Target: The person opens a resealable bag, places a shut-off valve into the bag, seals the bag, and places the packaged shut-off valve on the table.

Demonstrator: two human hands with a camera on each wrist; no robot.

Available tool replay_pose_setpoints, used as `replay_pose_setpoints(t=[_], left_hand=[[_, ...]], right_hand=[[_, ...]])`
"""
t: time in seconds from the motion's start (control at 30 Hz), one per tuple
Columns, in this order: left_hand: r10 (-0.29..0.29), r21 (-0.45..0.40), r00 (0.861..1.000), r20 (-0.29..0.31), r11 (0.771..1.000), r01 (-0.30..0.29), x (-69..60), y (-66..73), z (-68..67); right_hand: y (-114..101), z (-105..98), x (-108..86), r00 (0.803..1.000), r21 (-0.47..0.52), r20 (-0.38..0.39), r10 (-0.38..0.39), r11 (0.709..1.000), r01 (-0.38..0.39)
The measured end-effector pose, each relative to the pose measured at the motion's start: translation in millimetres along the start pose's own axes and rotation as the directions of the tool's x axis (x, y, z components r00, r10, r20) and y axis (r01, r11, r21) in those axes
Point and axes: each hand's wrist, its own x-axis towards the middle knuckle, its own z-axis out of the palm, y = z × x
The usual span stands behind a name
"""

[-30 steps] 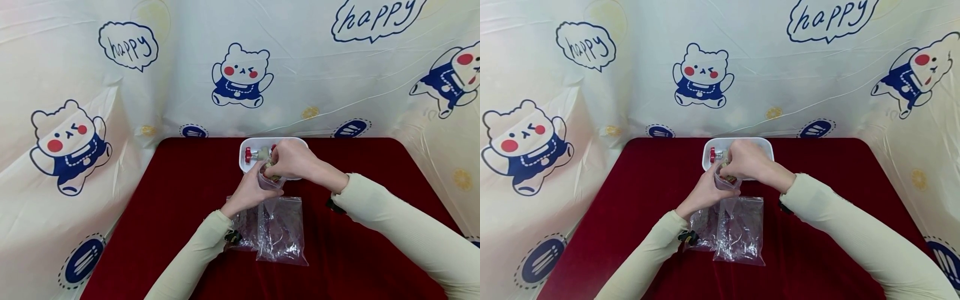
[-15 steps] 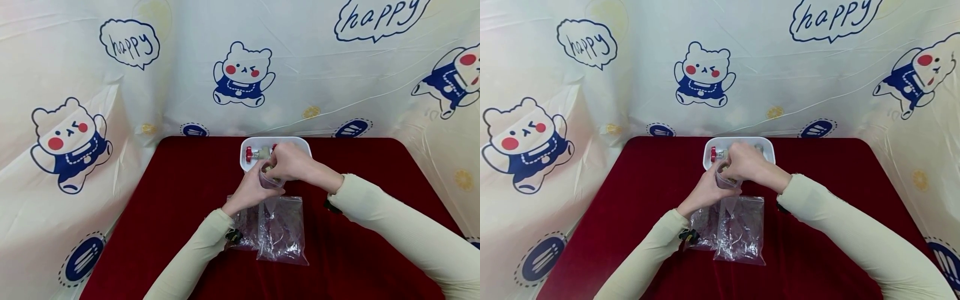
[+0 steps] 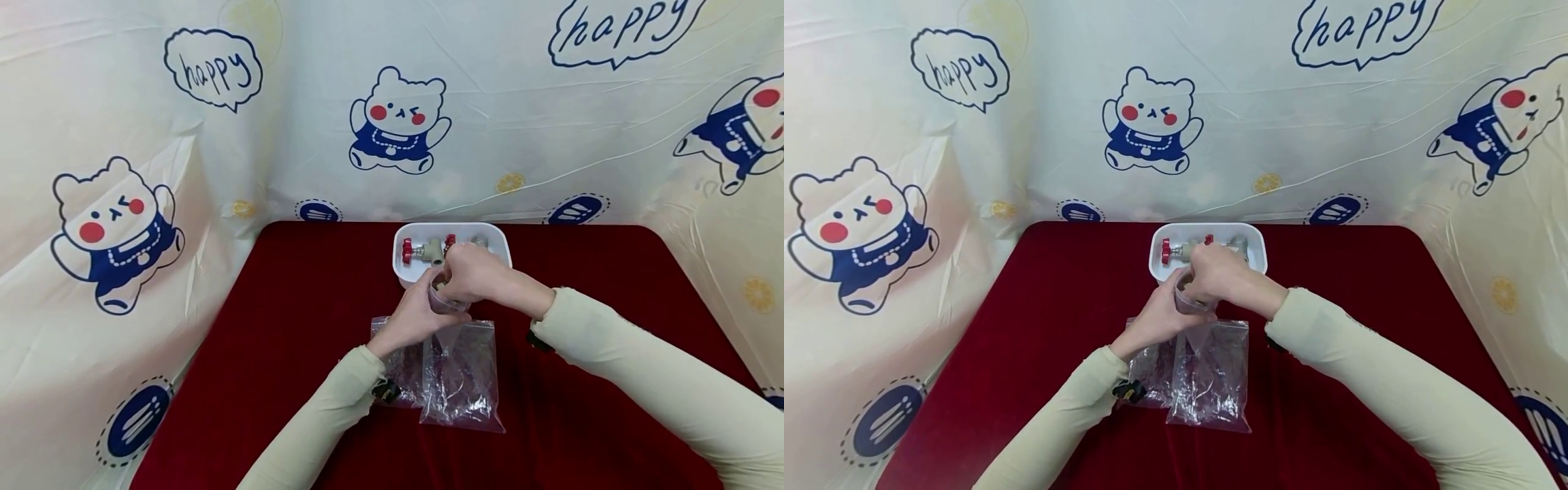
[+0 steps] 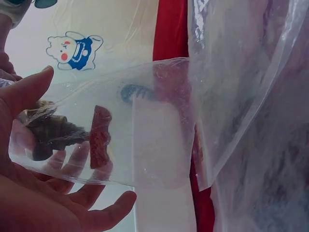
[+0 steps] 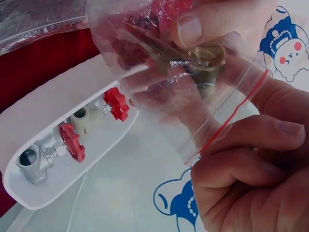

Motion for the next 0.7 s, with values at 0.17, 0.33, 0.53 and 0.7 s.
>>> replay_pose_setpoints(t=[0.17,0.33,0.53,0.7], left_hand=[[-0.005,0.016,1.0,0.015,1.0,0.005,-1.7,-0.8,5.3],[-0.023,0.017,1.0,0.013,1.0,0.023,-4.0,-3.3,9.5],[-0.029,0.005,1.0,0.01,1.0,0.029,-4.7,-3.7,12.7],[-0.057,0.02,0.998,0.016,0.998,0.056,-6.3,-4.0,14.4]], right_hand=[[2.4,4.1,1.5,0.998,-0.029,0.068,-0.004,1.0,0.006],[4.7,10.5,3.1,0.995,-0.051,0.096,0.012,0.999,-0.007],[6.9,19.3,3.8,0.992,-0.063,0.112,0.052,0.997,-0.045],[9.6,29.4,2.9,0.991,-0.038,0.107,0.077,0.997,-0.073]])
